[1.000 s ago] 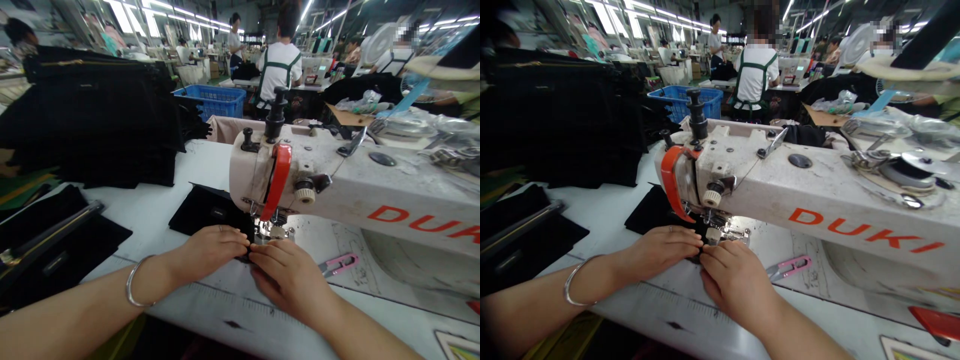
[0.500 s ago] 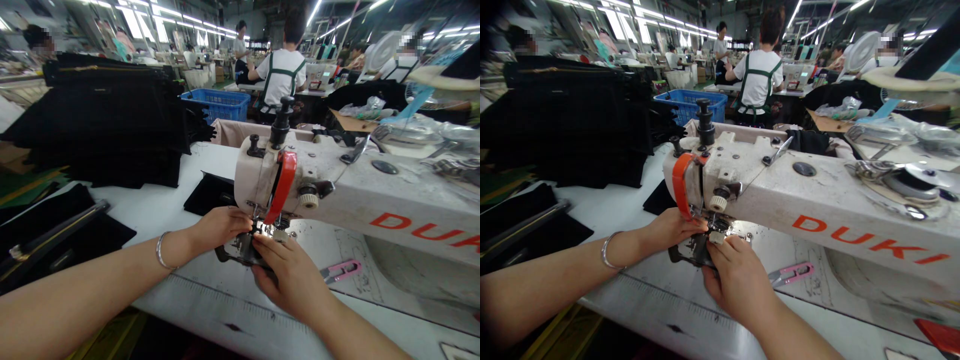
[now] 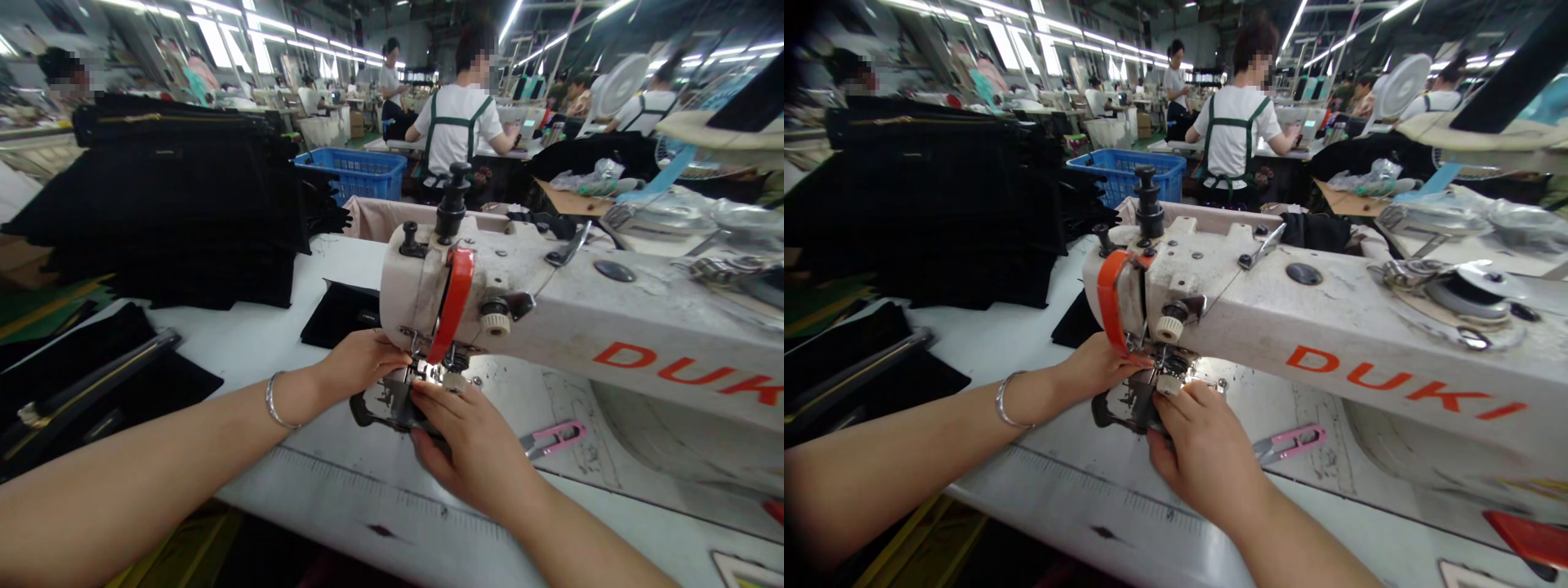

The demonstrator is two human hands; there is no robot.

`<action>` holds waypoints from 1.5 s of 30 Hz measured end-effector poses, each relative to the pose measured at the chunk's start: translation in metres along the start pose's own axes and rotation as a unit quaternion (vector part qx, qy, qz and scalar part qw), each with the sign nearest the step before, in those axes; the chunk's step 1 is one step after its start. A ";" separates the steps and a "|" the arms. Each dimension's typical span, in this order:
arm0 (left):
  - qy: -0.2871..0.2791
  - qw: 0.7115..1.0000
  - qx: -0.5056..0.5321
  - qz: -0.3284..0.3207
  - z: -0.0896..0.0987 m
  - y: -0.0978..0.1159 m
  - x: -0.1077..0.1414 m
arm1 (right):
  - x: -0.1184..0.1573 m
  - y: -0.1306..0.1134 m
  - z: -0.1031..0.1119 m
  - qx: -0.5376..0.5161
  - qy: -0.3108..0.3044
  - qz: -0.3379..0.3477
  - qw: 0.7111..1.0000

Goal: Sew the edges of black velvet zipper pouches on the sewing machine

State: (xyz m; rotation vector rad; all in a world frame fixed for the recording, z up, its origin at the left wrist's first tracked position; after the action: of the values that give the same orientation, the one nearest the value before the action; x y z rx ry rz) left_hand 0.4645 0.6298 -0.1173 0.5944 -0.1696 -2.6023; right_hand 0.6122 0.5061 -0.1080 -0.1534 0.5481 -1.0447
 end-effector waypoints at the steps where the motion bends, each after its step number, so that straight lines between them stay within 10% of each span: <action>1: 0.003 1.000 0.000 -0.001 0.000 -0.001 0.000 | 0.000 0.000 0.000 0.000 0.001 0.002 1.000; 21: -0.140 0.979 0.095 0.118 0.027 0.053 -0.008 | 0.004 -0.008 0.001 0.000 -0.017 0.044 0.999; 28: -0.095 0.987 0.047 0.119 0.027 0.062 0.000 | 0.001 -0.004 0.005 0.007 -0.023 0.044 0.999; 33: -0.087 0.995 0.018 0.039 0.039 0.102 0.050 | 0.019 -0.030 0.009 -0.029 -0.058 0.080 0.995; 37: -0.049 0.998 0.000 -0.035 0.035 0.135 0.096 | 0.053 -0.057 0.005 -0.033 0.061 0.115 0.991; 45: 0.093 0.984 0.123 0.094 0.038 0.135 0.106 | 0.074 -0.070 0.002 -0.071 0.133 0.057 0.987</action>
State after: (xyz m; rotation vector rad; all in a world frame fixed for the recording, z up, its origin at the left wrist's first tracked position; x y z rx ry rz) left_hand 0.4182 0.4618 -0.0944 0.8610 -0.4668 -2.3446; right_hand 0.5875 0.4071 -0.1066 -0.1075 0.8639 -0.9206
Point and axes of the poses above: each hand's wrist, its own x-axis away from the middle knuckle, its own z-axis out of the back of the hand, y = z × x, the point moved 4 cm from there along -x, towards the middle knuckle, and after that the axes turned 4 degrees about y, right-handed, at the moved point
